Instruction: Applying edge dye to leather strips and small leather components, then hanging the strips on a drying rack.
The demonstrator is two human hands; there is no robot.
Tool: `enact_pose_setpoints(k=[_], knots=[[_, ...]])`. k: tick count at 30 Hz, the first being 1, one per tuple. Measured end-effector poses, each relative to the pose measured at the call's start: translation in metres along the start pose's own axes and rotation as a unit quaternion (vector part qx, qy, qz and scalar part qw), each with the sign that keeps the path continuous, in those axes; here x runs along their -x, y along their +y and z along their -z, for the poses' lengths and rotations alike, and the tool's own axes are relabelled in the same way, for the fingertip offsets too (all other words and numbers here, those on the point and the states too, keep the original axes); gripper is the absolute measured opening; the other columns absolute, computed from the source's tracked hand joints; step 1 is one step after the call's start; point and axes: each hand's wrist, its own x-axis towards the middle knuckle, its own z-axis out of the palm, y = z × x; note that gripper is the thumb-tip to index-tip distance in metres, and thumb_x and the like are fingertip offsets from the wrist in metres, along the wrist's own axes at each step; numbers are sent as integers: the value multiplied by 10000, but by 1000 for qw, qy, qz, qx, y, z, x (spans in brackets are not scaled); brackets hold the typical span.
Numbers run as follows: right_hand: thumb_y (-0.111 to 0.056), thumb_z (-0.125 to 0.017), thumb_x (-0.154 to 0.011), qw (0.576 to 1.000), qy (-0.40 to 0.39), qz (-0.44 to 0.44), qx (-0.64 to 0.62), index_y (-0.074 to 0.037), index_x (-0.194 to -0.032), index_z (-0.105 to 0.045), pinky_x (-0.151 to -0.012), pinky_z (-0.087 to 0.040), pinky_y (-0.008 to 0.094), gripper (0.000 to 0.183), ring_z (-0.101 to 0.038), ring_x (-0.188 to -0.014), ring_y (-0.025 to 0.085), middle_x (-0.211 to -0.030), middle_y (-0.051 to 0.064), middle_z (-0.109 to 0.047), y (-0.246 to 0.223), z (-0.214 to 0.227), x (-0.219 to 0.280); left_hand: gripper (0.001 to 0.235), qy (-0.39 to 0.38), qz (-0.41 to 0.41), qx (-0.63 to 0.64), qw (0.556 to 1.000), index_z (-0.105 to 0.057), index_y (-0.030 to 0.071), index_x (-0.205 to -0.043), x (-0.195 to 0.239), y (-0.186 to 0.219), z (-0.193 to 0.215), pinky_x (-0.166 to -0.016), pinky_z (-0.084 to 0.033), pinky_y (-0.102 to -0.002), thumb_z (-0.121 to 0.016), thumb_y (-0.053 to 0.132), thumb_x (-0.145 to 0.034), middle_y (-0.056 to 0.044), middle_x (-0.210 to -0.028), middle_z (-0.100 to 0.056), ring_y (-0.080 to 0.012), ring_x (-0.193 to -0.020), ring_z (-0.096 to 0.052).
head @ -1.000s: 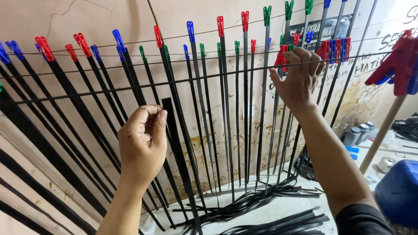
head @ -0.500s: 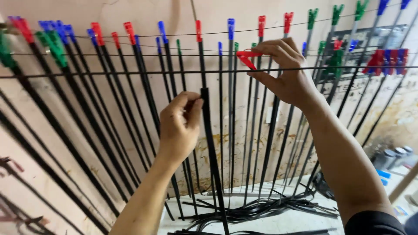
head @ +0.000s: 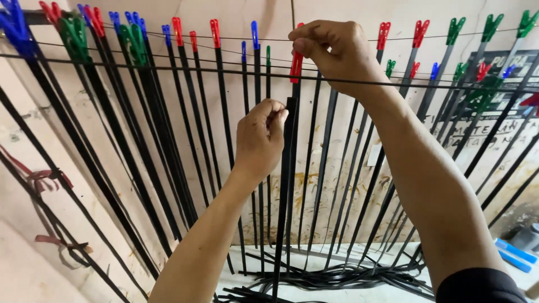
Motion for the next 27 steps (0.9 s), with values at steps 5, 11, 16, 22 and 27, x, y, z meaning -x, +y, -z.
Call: enact_pose_setpoints(k=[5, 11, 16, 22, 27], knots=[[21, -678, -1065, 999, -6, 2, -42, 86, -1080, -731, -782, -585, 276, 85, -696, -927, 187, -1021, 152, -752, -1, -10, -8, 138, 9, -14, -32, 999, -601, 100, -889, -11, -11, 1, -581, -452, -271, -583, 29, -1006, 0, -759, -628, -112, -619, -531], [1, -694, -1076, 998, -10, 11, -54, 85, -1102, -732, -801, -633, 282, 96, -733, -920, 206, -996, 164, -757, -1, -14, -10, 147, 19, -9, -31, 999, -605, 104, -877, -19, -16, 3, -532, -411, -255, -588, 43, -1010, 6, -724, -603, -106, -601, -497], [-28, -705, -1081, 999, -24, 9, -44, 67, -1126, -733, -795, -619, 278, 109, -732, -915, 201, -994, 147, -758, -2, -14, -10, 185, 24, -17, -11, 999, -568, 107, -841, -22, -15, 4, -560, -401, -258, -585, 31, -1009, 7, -707, -563, -106, -613, -468], [-18, -670, -1083, 998, -41, -8, -48, 59, -1146, -716, -817, -631, 295, 109, -756, -954, 234, -1028, 169, -752, -2, -13, -9, 114, 27, -20, -9, 999, -606, 92, -899, -24, -15, 3, -627, -492, -259, -592, 49, -1003, -10, -794, -655, -121, -685, -573], [-47, -698, -1072, 998, -54, -13, -21, 62, -1171, -719, -852, -611, 314, 149, -736, -1004, 251, -1070, 170, -745, -6, -9, -9, 92, 30, -15, 1, 999, -626, 88, -920, -24, -11, 4, -626, -510, -246, -593, 56, -1000, -21, -866, -698, -117, -713, -607]])
